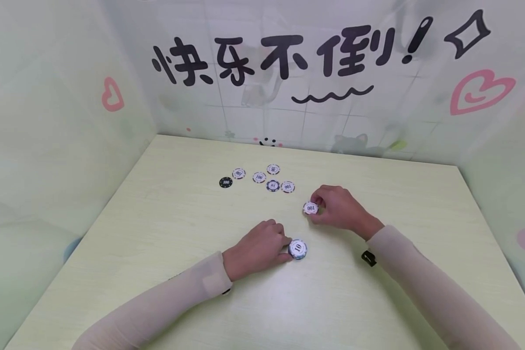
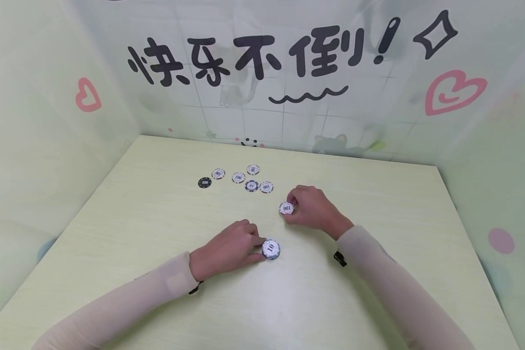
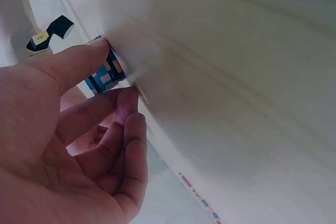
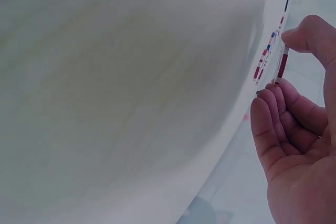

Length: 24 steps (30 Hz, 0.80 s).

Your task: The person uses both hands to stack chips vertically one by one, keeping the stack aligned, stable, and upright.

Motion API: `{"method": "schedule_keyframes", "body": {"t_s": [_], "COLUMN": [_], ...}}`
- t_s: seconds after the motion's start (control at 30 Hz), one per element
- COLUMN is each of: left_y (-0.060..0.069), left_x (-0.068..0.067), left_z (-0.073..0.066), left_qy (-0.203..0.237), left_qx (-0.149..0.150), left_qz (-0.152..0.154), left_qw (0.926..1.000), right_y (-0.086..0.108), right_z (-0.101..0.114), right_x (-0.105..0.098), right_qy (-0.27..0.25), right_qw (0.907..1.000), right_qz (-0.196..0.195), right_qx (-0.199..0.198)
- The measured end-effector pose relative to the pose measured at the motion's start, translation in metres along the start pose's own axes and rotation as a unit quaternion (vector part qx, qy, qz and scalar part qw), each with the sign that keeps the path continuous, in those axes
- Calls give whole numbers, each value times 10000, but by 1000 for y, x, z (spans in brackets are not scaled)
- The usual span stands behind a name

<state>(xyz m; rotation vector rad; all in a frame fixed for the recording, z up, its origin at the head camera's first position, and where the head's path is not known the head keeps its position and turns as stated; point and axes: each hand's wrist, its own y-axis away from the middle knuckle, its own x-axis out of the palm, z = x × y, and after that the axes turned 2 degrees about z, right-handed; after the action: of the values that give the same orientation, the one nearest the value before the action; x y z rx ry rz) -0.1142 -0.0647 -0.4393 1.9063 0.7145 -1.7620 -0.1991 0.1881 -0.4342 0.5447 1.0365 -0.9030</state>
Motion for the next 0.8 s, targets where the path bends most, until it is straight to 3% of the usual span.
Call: {"method": "schedule_keyframes", "body": {"t_s": [0.8], "left_y": [0], "left_x": [2], "left_z": [2], "left_qy": [96], "left_qx": [64], "left_qz": [-65], "left_qw": [9999], "right_y": [30], "right_z": [21], "right_x": [10], "right_qy": [-454], "right_qw": [9972], "right_qz": [58], "right_qx": [-593]}}
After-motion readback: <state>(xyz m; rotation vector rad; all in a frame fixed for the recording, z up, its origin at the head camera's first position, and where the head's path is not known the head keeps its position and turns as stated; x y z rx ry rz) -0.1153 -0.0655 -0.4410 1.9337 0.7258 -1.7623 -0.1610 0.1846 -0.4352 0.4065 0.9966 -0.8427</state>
